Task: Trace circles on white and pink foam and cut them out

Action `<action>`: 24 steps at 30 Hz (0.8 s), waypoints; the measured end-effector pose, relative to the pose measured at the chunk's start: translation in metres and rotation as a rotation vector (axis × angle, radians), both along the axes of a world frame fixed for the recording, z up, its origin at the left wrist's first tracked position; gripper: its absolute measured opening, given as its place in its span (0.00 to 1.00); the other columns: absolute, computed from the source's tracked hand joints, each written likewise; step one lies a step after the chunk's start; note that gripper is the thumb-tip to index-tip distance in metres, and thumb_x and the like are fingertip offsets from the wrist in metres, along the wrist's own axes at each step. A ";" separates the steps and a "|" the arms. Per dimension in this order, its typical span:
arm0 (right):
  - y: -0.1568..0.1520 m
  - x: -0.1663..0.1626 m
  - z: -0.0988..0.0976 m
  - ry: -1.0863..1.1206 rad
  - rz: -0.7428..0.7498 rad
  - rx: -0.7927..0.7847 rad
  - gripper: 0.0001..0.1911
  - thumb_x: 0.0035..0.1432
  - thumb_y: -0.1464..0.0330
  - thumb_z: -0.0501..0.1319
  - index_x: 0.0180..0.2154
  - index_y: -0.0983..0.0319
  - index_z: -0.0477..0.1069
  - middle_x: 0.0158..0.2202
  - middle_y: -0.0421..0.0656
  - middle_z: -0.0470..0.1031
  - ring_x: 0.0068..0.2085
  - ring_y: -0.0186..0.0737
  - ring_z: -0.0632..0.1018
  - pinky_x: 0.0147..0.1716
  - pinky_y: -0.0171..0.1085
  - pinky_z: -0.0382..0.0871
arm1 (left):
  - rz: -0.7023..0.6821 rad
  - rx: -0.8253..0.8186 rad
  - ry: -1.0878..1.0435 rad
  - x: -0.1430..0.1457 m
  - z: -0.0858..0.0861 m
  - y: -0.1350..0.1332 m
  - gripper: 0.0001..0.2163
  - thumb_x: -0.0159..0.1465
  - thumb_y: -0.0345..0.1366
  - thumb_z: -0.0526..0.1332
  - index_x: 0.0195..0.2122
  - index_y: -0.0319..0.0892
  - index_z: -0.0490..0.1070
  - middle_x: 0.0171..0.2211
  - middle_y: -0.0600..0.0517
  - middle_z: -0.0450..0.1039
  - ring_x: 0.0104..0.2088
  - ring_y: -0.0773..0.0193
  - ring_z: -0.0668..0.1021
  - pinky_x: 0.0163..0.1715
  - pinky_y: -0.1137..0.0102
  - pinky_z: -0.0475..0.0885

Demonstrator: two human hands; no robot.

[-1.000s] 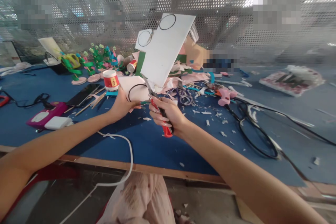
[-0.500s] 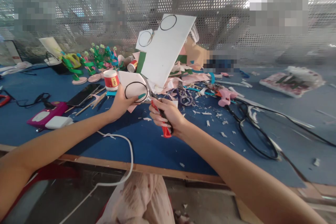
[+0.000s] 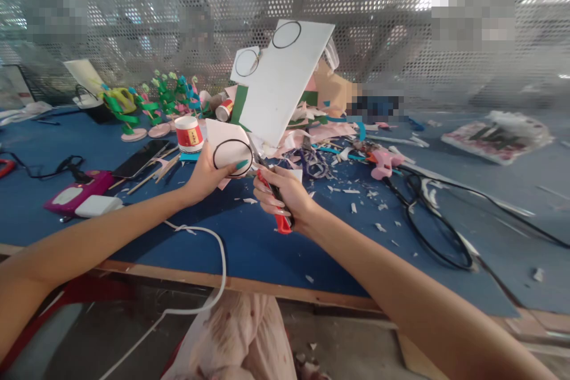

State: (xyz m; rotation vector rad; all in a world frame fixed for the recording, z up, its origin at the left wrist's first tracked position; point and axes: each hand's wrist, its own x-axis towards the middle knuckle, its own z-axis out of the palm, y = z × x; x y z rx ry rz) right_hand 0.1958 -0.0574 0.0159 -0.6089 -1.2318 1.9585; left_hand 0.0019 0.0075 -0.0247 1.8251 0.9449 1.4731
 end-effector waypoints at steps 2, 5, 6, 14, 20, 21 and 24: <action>0.000 0.000 0.000 0.003 0.004 -0.002 0.22 0.69 0.64 0.50 0.21 0.62 0.58 0.13 0.33 0.55 0.11 0.23 0.50 0.07 0.21 0.53 | -0.003 0.005 -0.004 0.000 0.000 0.000 0.34 0.50 0.56 0.70 0.50 0.41 0.60 0.53 0.41 0.69 0.56 0.47 0.73 0.59 0.49 0.68; 0.000 -0.001 0.000 0.014 0.017 -0.002 0.23 0.69 0.64 0.50 0.21 0.62 0.59 0.12 0.33 0.55 0.11 0.23 0.50 0.07 0.22 0.53 | -0.011 -0.003 -0.006 0.001 0.001 -0.002 0.36 0.50 0.57 0.69 0.52 0.41 0.59 0.53 0.40 0.68 0.57 0.46 0.72 0.59 0.49 0.68; 0.000 -0.001 0.001 0.020 0.018 0.003 0.22 0.68 0.64 0.51 0.21 0.62 0.59 0.13 0.33 0.55 0.10 0.23 0.51 0.06 0.22 0.53 | -0.020 -0.007 -0.001 0.002 0.002 -0.003 0.37 0.50 0.57 0.69 0.53 0.41 0.59 0.53 0.40 0.67 0.57 0.46 0.72 0.59 0.49 0.68; -0.001 0.000 0.002 0.016 0.012 0.035 0.22 0.65 0.62 0.57 0.21 0.62 0.60 0.12 0.33 0.56 0.10 0.23 0.52 0.07 0.22 0.53 | -0.057 -0.019 0.073 0.005 0.004 -0.012 0.41 0.50 0.57 0.69 0.59 0.41 0.57 0.55 0.39 0.68 0.57 0.45 0.72 0.60 0.49 0.66; -0.002 0.000 0.003 0.023 0.027 0.017 0.22 0.66 0.63 0.56 0.21 0.63 0.60 0.12 0.33 0.56 0.10 0.22 0.51 0.07 0.22 0.53 | -0.095 0.002 0.150 0.001 0.002 -0.008 0.38 0.51 0.56 0.68 0.57 0.40 0.59 0.56 0.38 0.66 0.59 0.44 0.70 0.60 0.49 0.65; -0.003 0.000 0.003 0.024 0.027 0.012 0.22 0.66 0.63 0.56 0.21 0.63 0.60 0.12 0.33 0.56 0.10 0.22 0.51 0.06 0.22 0.53 | -0.098 0.000 0.158 0.000 0.002 -0.008 0.37 0.52 0.55 0.68 0.56 0.39 0.59 0.56 0.38 0.66 0.58 0.44 0.70 0.60 0.49 0.65; -0.004 0.000 0.004 0.016 0.026 -0.008 0.22 0.66 0.62 0.56 0.21 0.63 0.60 0.12 0.32 0.56 0.10 0.22 0.50 0.06 0.21 0.52 | -0.071 0.007 0.196 0.000 0.005 -0.010 0.33 0.52 0.50 0.69 0.53 0.39 0.61 0.52 0.39 0.68 0.57 0.44 0.71 0.59 0.48 0.66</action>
